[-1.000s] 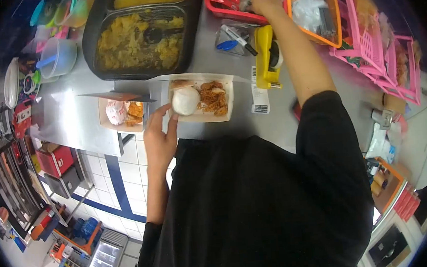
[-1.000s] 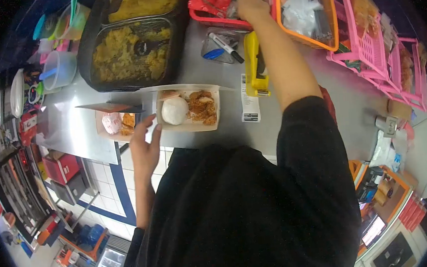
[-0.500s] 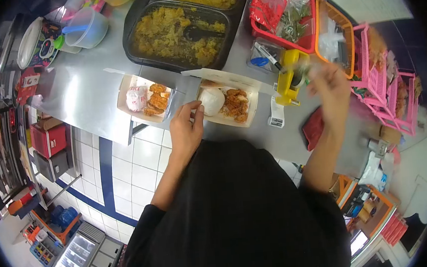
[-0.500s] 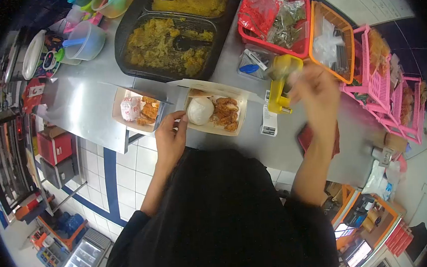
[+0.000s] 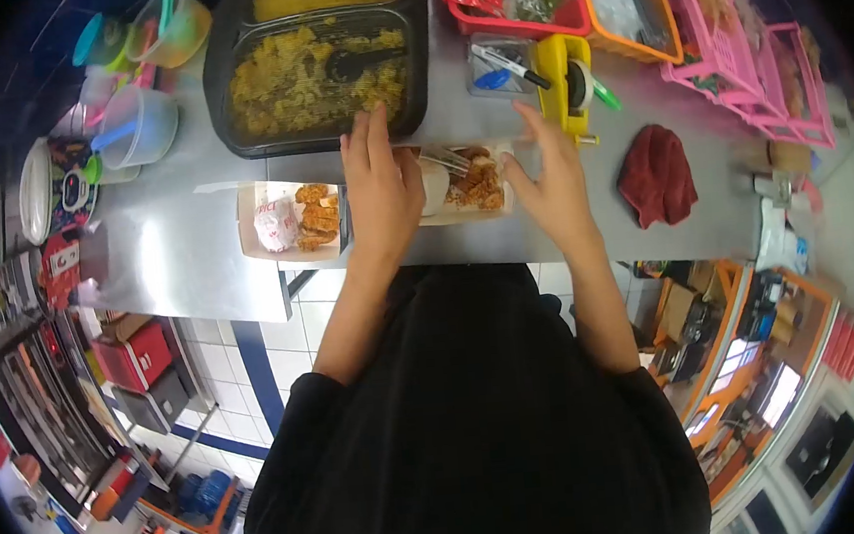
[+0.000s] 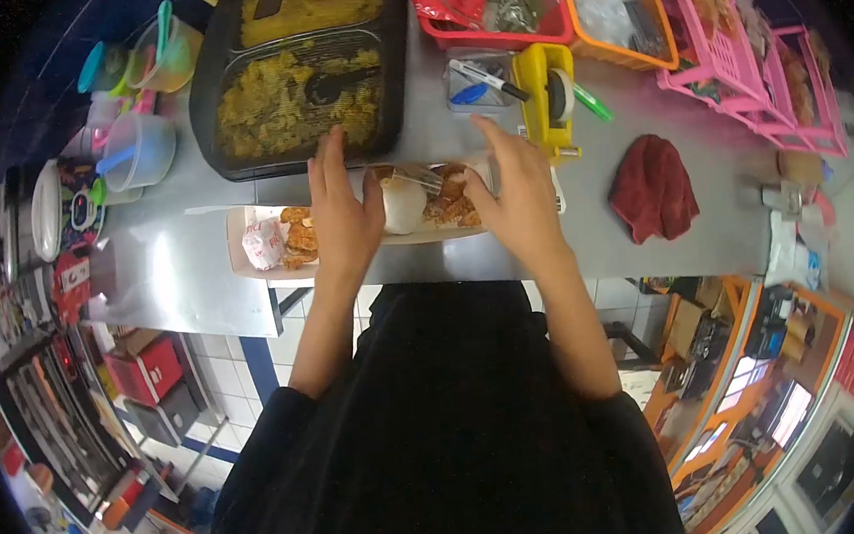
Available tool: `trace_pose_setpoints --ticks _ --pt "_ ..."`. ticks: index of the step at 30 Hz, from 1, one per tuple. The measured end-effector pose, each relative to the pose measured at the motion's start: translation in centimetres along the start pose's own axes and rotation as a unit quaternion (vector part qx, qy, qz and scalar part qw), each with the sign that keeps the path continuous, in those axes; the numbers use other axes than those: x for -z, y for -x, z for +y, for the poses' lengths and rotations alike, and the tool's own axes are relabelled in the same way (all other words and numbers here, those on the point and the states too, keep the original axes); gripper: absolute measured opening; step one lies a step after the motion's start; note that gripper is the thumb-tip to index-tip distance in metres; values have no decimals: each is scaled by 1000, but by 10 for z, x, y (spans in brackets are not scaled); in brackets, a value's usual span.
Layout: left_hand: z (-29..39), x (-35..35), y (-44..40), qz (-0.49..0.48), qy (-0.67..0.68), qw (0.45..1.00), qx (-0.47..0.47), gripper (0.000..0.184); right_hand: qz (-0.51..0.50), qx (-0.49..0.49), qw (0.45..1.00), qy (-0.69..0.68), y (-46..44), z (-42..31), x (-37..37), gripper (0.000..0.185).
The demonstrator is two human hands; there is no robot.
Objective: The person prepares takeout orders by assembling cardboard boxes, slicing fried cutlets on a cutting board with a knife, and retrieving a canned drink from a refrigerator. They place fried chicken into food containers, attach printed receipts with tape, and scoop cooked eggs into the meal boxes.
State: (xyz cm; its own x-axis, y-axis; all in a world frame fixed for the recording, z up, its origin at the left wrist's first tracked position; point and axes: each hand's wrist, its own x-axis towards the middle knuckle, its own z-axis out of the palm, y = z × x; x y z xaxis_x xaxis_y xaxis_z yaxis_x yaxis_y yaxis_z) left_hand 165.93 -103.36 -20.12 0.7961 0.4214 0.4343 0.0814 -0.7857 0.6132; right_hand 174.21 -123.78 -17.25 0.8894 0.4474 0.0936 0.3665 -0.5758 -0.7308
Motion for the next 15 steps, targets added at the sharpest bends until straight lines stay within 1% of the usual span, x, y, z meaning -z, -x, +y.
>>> trace_pose_setpoints --ticks 1,2,4,5,6,7,8,10,11,12,13,14,15 --pt "-4 0 -4 -102 29 994 30 45 5 -3 1000 4 10 4 -2 59" --pt "-6 -2 4 -99 33 994 27 45 -40 -43 998 35 25 12 -5 62" --pt "-16 -4 46 -203 47 978 -32 52 -87 -83 991 63 53 29 -23 65" --pt "-19 -9 60 -203 45 978 -34 52 -60 -50 996 53 66 40 -37 66" --pt "-21 -15 75 -180 65 980 -56 57 -33 -18 998 42 77 48 -47 68" --pt "-21 -20 88 -159 85 981 -78 63 -60 -49 996 -34 82 53 -54 71" --pt "-22 -24 99 -164 83 980 -78 63 -60 -53 996 -38 87 61 -63 71" --pt "-25 -37 106 -56 64 995 59 68 -58 -47 990 -123 86 72 -72 72" --pt "-36 -43 107 -52 50 993 93 70 -59 -55 989 -120 84 73 -72 71" --pt "-37 -41 100 -48 46 994 85 70 -53 -48 990 -125 78 75 -72 71" --pt "-38 -38 96 -102 127 970 179 71 -41 -31 988 -147 74 78 -71 67" --pt "-39 -36 94 -156 205 928 271 72 -30 -15 985 -168 71 80 -70 63" --pt "-38 -38 95 -100 129 965 207 57 -28 -14 985 -171 68 81 -68 63"
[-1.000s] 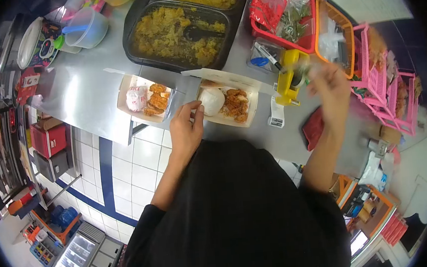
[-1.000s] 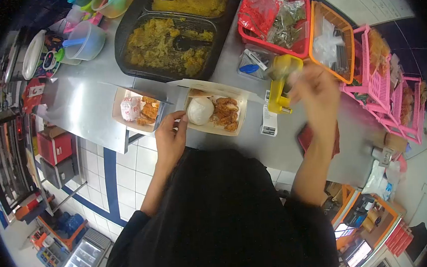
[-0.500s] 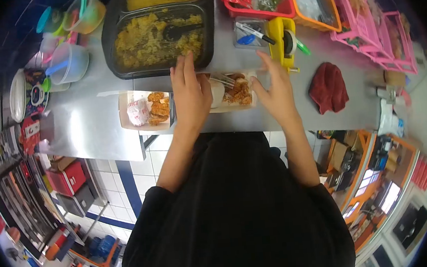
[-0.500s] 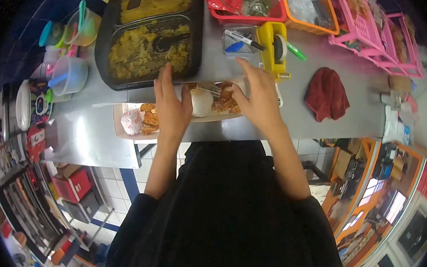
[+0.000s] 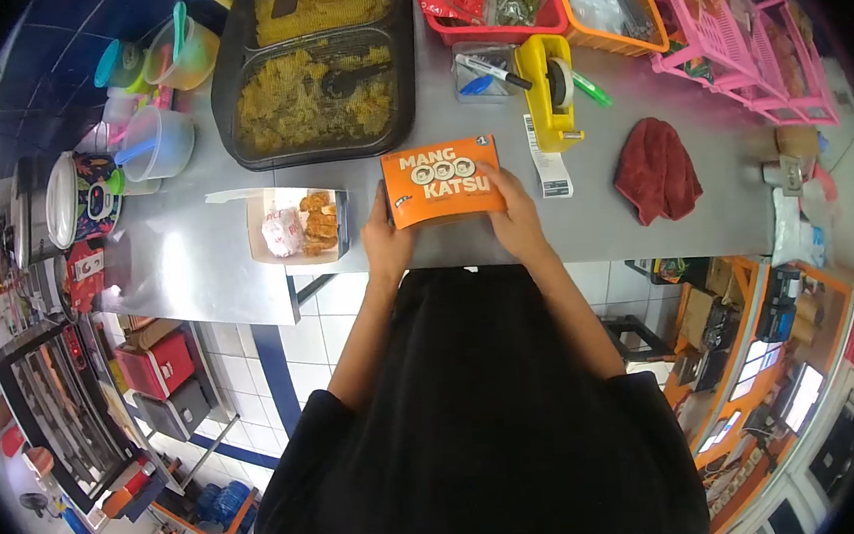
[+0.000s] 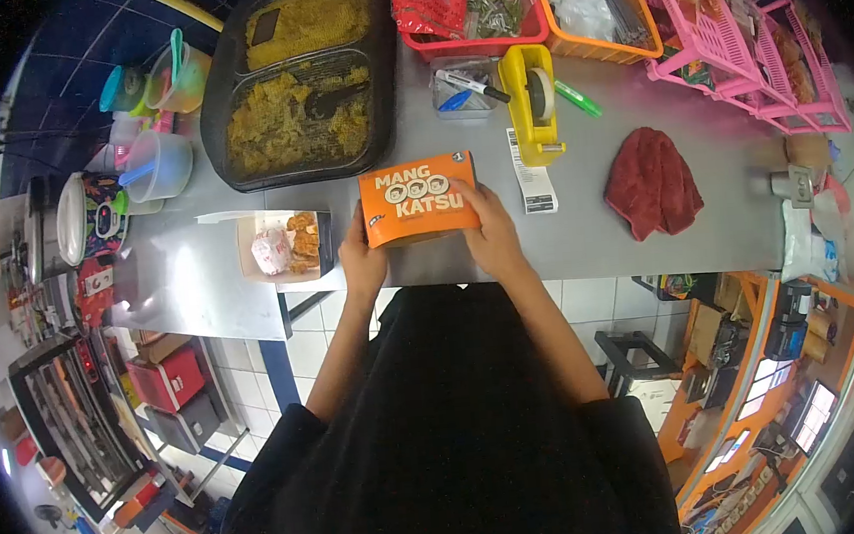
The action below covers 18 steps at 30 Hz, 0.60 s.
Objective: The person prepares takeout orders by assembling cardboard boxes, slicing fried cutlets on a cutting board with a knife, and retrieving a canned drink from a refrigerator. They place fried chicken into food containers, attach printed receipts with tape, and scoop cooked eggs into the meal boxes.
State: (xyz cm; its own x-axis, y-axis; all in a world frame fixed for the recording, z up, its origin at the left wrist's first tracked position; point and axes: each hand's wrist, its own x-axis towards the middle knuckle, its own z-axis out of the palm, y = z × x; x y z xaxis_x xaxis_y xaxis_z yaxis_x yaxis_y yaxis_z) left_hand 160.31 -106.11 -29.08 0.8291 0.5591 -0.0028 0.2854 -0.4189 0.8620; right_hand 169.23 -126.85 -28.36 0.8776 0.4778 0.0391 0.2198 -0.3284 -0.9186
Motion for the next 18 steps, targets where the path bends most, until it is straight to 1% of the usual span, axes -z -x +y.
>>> trace_pose_setpoints --ticks 1,2,3,4,5,6,8,9,10,11,12,13,14,15,17,18 --pt "-2 4 1 1 -2 1000 -1 57 22 -17 999 -30 -3 0 4 59" --pt "-6 10 2 3 -28 999 42 50 42 -32 997 -60 -5 0 9 56" --pt "-3 16 2 6 -53 995 85 44 39 -29 997 -61 -8 -7 17 56" --pt "7 15 5 48 3 995 85 40 8 -69 997 -23 -10 -16 26 54" --pt "5 13 8 52 2 995 89 40 -24 -110 994 17 -9 -20 32 53" --pt "0 10 9 52 -2 995 83 42 -29 -108 994 17 -8 -19 34 53" --pt "-9 5 11 59 -2 995 78 43 -102 -131 986 18 -9 -12 38 54" --pt "-12 4 13 43 37 997 54 45 -107 -128 986 21 -7 -5 38 54" --pt "-17 3 15 26 75 996 29 47 -127 -139 971 -148 -3 3 37 55" --pt "-26 6 15 30 77 996 31 47 -143 -148 927 -314 1 10 36 57" --pt "-39 14 16 -28 255 960 110 47 -147 -150 926 -313 2 6 42 57" --pt "-41 23 16 -84 422 884 184 48 -157 -181 927 -288 2 -4 49 58" --pt "-43 29 16 -93 424 875 213 47 -167 -212 926 -264 2 -8 54 59" --pt "-32 33 13 -90 426 874 217 47 -171 -216 925 -262 1 -5 55 59" --pt "2 45 5 -108 246 920 286 45 -232 -203 888 -341 -2 0 55 58" --pt "37 45 3 -90 137 950 264 43 -234 -206 888 -339 -1 -1 53 58"
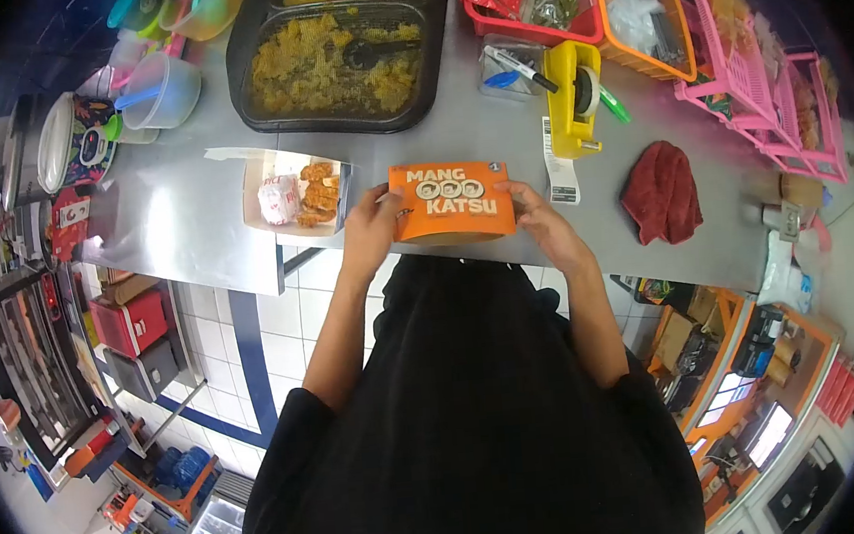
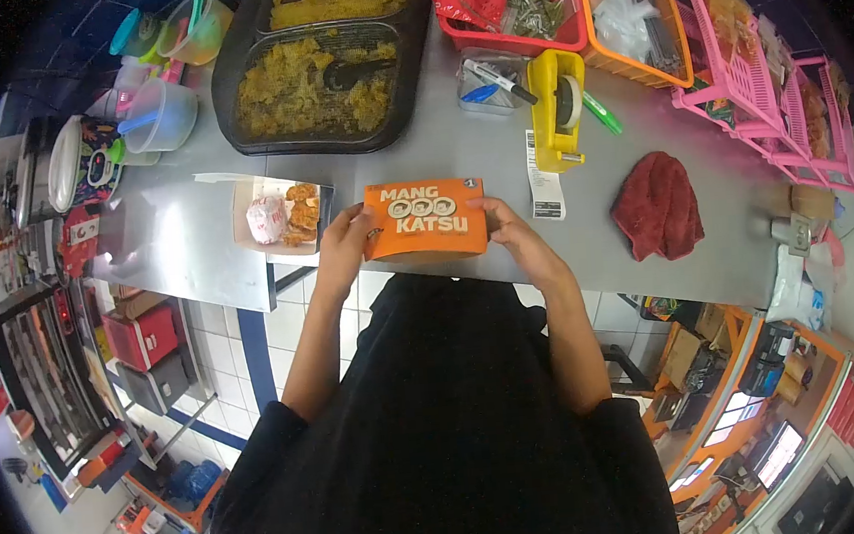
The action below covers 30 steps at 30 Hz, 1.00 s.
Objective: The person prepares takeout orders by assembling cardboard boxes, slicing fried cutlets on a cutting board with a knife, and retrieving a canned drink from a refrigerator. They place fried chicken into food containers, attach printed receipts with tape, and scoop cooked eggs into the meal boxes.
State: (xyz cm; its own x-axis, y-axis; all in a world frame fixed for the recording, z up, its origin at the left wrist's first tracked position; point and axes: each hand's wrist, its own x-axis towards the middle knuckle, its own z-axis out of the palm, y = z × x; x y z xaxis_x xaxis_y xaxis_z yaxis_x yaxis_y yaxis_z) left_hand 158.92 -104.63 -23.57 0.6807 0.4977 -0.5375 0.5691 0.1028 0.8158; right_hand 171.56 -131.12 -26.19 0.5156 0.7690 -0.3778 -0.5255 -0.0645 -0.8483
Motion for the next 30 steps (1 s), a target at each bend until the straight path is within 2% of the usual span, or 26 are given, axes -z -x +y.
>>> trace_pose_setpoints --ticks 1,3,4,6,7,9,11,13,14,15,16,17,18,19,20,22,24,26,28,30 --pt "-1 -2 1 1 3 1000 2 43 34 -28 999 23 -1 0 -5 55" --pt "-3 -3 0 -18 -156 982 -101 41 65 -59 995 47 -7 -4 -22 55" --pt "-10 -3 -4 -5 -162 980 -119 40 137 -104 973 155 -9 -12 -38 55" --pt "-19 -6 -7 25 -187 975 -116 39 209 -147 932 257 -13 -9 -47 55" --pt "-22 -6 -9 53 -212 969 -116 39 216 -138 918 304 -15 4 -46 55" --pt "-27 -4 -15 39 -210 969 -121 39 221 -132 901 350 -19 23 -42 56" --pt "-27 3 -20 28 -206 970 -127 40 236 -119 815 516 -21 35 -37 50" --pt "-6 13 -19 -45 -286 954 -80 47 256 -95 796 540 -21 11 -52 50" --pt "-5 13 -20 -45 -286 954 -84 47 278 -66 775 564 -23 -5 -57 51" --pt "-5 10 -18 -20 -355 920 -166 53 281 -64 774 564 -25 -17 -55 51" --pt "-4 9 -15 4 -420 874 -244 61 156 35 760 630 -27 -27 -49 59" --pt "-2 9 -14 0 -421 874 -245 61 27 133 724 677 -28 -34 -46 67" --pt "5 11 -13 -55 -510 802 -307 72 30 129 726 675 -30 -39 -50 67" --pt "13 12 -13 -108 -587 714 -366 83 -20 122 705 698 -33 -45 -56 73" --pt "19 13 -15 -110 -587 712 -369 83 -70 116 682 719 -35 -48 -59 79" --pt "29 17 -21 -209 -642 653 -344 96 -73 122 686 713 -39 -44 -57 81" --pt "33 18 -25 -216 -644 640 -360 98 -78 128 692 706 -40 -39 -55 83" --pt "33 19 -26 -223 -647 625 -376 100 -62 149 671 724 -39 -34 -55 79" --pt "30 22 -27 -216 -581 662 -421 97 -61 184 676 711 -37 -26 -49 75" --pt "29 17 -24 -209 -610 647 -406 94 -47 218 676 703 -34 -16 -38 71"
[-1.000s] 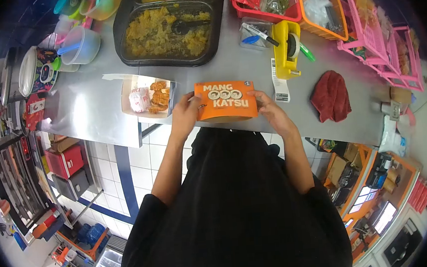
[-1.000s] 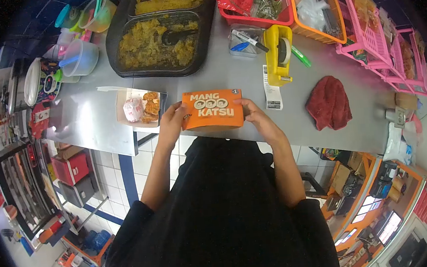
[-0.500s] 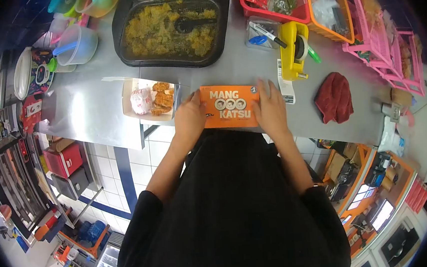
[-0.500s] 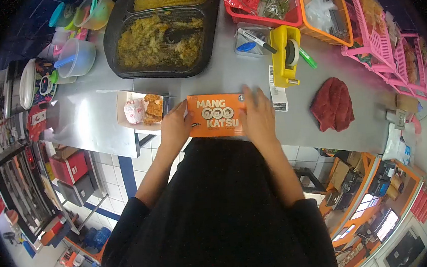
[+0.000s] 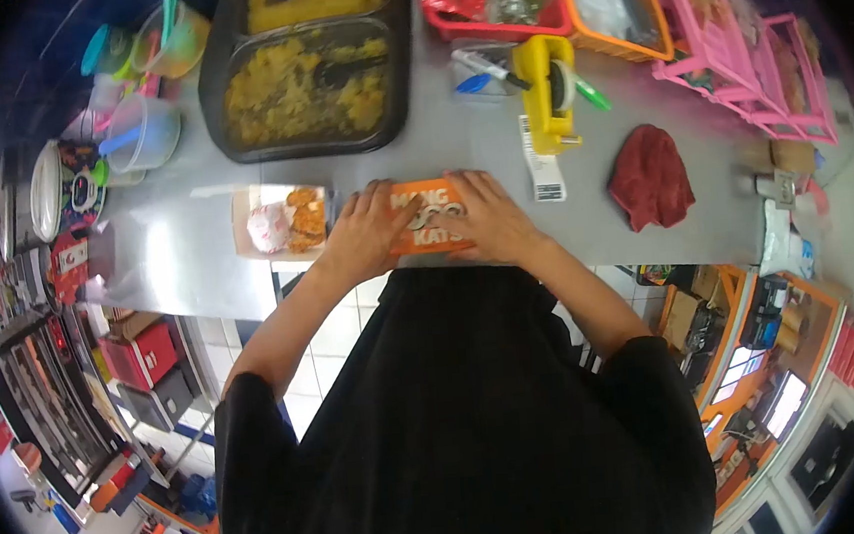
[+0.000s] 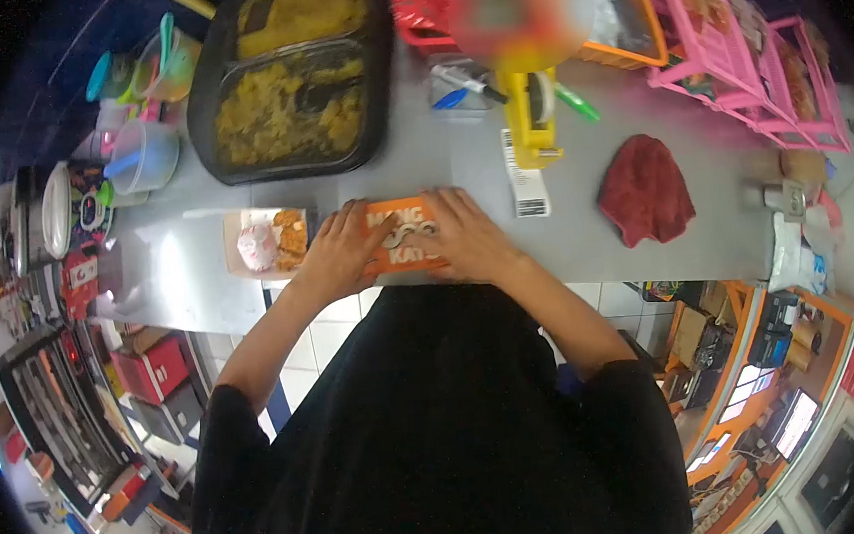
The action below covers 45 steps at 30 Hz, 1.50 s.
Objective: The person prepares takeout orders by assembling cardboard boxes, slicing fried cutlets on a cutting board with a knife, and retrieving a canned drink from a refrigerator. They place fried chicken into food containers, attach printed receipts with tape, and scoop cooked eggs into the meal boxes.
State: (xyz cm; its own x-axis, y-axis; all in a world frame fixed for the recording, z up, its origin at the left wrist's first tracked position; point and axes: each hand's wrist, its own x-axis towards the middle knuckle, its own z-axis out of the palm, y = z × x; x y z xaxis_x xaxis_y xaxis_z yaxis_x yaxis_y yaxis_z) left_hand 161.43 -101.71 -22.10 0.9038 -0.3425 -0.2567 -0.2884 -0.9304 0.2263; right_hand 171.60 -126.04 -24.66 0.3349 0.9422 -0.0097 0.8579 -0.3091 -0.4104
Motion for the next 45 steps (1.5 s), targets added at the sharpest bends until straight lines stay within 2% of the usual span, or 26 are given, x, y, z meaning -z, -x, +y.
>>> trace_pose_setpoints --ticks 2,3,5,6,8,10,11,12,14,15,17,18,22,23,24,29,31,32,33,34,36,37,41,43,44,45 --pt "13 12 -7 -3 -67 998 18 72 100 31 993 -53 8 5 -14 61" --pt "24 27 -24 3 -76 997 14 72 109 30 993 -46 10 6 -15 61" --pt "51 55 -63 -43 148 983 96 53 86 -4 995 -49 11 3 -20 56" --pt "58 35 -95 11 283 956 79 43 94 3 994 -51 12 6 -30 56" --pt "116 33 -153 93 574 782 223 47 143 37 971 -189 14 12 -50 63" --pt "157 34 -208 130 659 666 324 51 140 -19 957 -254 25 9 -42 64" --pt "160 31 -230 133 651 671 328 51 147 -80 942 -291 28 4 -35 65" --pt "159 23 -250 88 690 626 352 54 157 -141 921 -329 31 -1 -28 67" --pt "160 23 -269 45 734 547 399 52 226 -81 922 -305 44 3 -36 64" --pt "158 18 -268 46 729 551 404 52 259 -53 919 -293 47 7 -38 62" --pt "148 6 -260 92 795 512 312 44 250 -11 944 -216 53 16 -39 61" --pt "158 8 -248 141 798 510 289 34 207 2 966 -152 54 20 -41 61" --pt "174 -39 -228 208 785 531 241 29 273 -67 928 -244 46 15 -84 54" --pt "177 -49 -229 259 541 757 260 25 270 -20 949 -160 48 21 -84 52" --pt "182 -53 -226 277 235 896 256 22 262 34 961 -77 50 24 -80 51" --pt "206 -10 -178 260 222 882 325 20 271 43 956 -103 46 20 -65 49" --pt "208 0 -129 345 434 783 282 24 194 -101 895 -390 41 19 -52 52" --pt "205 -7 -100 340 510 720 325 28 190 -14 969 -155 41 22 -61 59" --pt "199 -21 -74 332 582 649 360 33 187 -8 970 -154 44 21 -57 59" --pt "196 -34 -56 337 583 645 361 33 190 3 973 -130 48 19 -44 64" --pt "190 -63 -28 285 639 522 489 36 186 22 978 -95 52 17 -30 74" --pt "185 -80 -19 288 643 516 487 36 181 26 979 -90 50 16 -31 74" --pt "172 -135 -4 277 665 544 429 39 167 9 982 -93 53 9 -31 73" --pt "164 -149 -1 302 365 791 387 35 192 8 977 -94 61 8 -31 71" --pt "163 -154 2 316 267 840 351 26 192 3 978 -82 69 8 -34 72" --pt "161 -154 2 316 278 844 332 26 194 -13 979 -66 78 4 -32 72"
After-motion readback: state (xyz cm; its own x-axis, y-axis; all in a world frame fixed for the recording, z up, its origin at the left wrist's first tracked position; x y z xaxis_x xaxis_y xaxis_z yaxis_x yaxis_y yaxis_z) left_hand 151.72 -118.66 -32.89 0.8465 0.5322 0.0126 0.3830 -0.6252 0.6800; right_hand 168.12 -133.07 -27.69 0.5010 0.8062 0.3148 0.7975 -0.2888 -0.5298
